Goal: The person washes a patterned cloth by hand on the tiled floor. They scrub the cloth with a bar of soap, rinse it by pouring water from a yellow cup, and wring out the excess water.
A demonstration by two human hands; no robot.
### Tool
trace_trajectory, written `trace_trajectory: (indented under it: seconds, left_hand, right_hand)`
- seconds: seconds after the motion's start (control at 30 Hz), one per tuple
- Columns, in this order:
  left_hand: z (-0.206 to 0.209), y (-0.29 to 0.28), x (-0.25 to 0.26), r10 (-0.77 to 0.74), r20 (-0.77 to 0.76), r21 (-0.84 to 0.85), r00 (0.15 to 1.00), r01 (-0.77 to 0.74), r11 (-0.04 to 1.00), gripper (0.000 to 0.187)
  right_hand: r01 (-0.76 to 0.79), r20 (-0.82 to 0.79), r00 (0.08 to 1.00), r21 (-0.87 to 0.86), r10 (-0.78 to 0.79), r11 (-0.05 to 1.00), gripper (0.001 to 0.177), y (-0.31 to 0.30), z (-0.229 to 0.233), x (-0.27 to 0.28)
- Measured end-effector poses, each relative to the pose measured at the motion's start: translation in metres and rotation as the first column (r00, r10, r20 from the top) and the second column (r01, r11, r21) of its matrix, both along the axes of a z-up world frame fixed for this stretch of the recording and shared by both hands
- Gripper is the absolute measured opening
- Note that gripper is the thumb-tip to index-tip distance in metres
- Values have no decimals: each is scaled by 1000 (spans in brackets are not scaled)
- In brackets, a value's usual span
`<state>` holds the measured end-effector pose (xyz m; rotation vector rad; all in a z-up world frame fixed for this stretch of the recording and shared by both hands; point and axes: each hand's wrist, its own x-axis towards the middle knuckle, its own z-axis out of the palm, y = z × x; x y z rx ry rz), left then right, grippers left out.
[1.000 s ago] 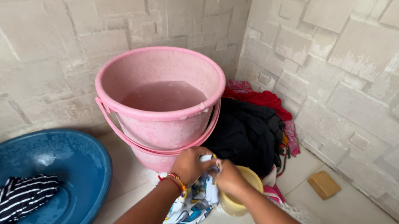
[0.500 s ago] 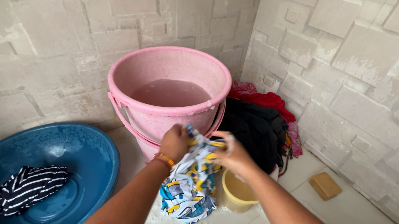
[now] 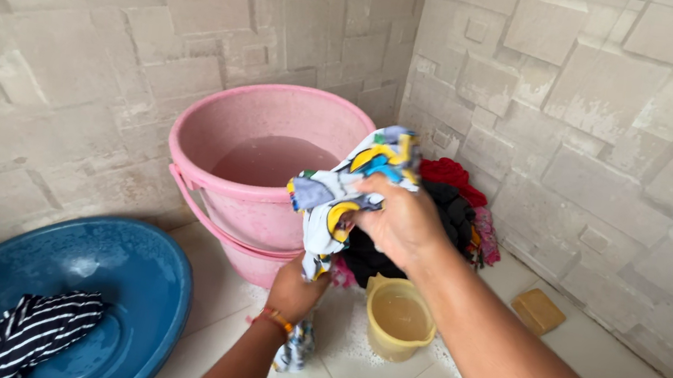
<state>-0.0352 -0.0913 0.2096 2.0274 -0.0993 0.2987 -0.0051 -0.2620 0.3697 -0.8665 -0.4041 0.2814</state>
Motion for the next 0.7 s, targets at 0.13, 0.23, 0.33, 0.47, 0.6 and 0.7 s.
trace_trajectory:
  seconds: [0.13,0.23,0.33,0.47,0.6,0.7]
  left_hand:
    - [-61,39,15,206,-167,-83,964,-222,972,34]
    - [-73,53,15,278,-259,-251,925,-342,906,34]
    - [-71,48,23,322,-89,-407,943,-329,852,39]
    - [-52,3,22,242,-166,-771,956,-279,573,35]
    - [-19,-23,4,-3,-287,-943,958,-282,179,34]
    - [-9,-30,-3,-201,-4,-998,980,10,69,23]
  right_hand:
    - [110,27,994,-271,-106,956,33,-42,-6,5]
    - [128,5,987,-617,-158,777,49,-66,-57,6]
    - [159,124,987,-862,-105,481,71,-52,-132,4]
    - [-55,-65,998,-905,-9,422,90,-20,-198,-10]
    - [-28,-69,995,-877,-68,479,96,10,-222,-36]
    - [-140,-419,860,-744,-293,654,68,29,-242,-37]
